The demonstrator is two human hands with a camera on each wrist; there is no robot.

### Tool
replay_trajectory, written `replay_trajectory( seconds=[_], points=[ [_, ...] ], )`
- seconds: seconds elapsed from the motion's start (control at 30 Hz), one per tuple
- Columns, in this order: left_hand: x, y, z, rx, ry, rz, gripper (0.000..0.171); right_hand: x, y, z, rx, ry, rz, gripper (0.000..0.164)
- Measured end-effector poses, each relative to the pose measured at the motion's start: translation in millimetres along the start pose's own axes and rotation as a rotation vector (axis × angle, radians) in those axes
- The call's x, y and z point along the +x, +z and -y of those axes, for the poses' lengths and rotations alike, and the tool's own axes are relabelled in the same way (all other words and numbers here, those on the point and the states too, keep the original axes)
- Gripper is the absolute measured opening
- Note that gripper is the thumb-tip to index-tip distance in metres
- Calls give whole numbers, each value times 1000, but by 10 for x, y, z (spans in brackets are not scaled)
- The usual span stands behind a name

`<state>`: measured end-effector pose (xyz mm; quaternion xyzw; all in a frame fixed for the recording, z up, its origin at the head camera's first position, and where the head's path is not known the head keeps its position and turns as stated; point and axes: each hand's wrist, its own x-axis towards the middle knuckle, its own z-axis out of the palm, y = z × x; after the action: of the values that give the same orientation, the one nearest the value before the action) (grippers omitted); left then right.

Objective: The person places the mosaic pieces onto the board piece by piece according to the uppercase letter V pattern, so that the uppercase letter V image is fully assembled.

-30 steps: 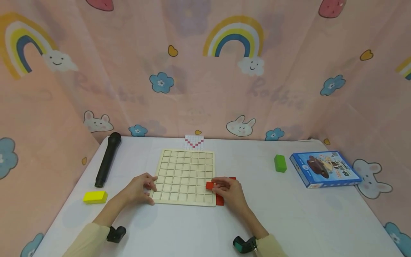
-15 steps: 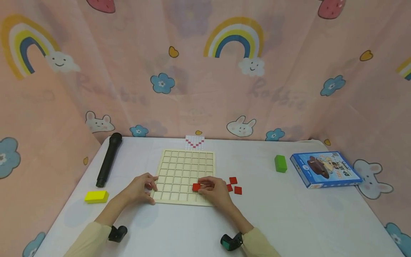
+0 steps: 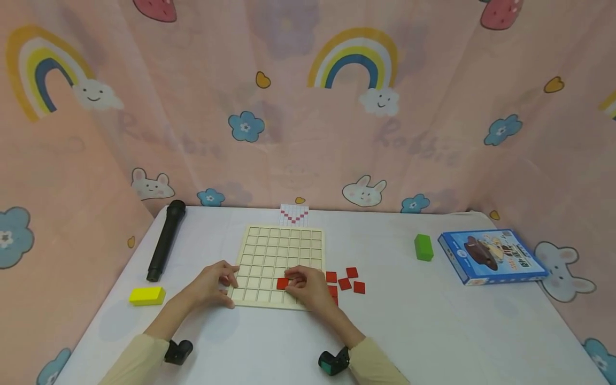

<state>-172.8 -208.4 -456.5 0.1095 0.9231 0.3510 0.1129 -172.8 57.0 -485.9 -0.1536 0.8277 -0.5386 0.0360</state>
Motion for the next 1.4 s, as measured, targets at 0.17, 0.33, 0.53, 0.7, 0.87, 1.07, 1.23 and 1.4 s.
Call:
replay_trajectory(
  seconds=[0.17, 0.33, 0.53, 0.7, 0.87, 1.07, 1.23, 1.4],
  points=[
    [-2, 9, 9, -3, 3, -3, 37, 17, 29, 6, 53, -10, 17, 31],
    [0, 10, 14, 7, 13, -7, 37, 27, 38, 33, 82, -13, 24, 30],
    [-5, 22, 2, -1, 3, -7, 36, -16, -53, 21, 81, 21, 6, 28],
    [-8, 9, 1, -9, 3, -6, 36, -88, -280, -8, 90, 51, -50, 30],
    [1, -10, 26, -22, 18, 5, 37, -169, -558, -76, 123, 78, -108, 31],
    [29, 9, 27, -35, 45, 21, 36, -353, -957, -169, 81, 102, -134, 32],
    [12, 2, 21, -26, 38, 14, 37, -485, -1264, -383, -43, 131, -106, 36],
    [-14, -7, 25, -19, 55, 11, 37, -545, -1462, -518, -181, 207, -76, 38]
  ],
)
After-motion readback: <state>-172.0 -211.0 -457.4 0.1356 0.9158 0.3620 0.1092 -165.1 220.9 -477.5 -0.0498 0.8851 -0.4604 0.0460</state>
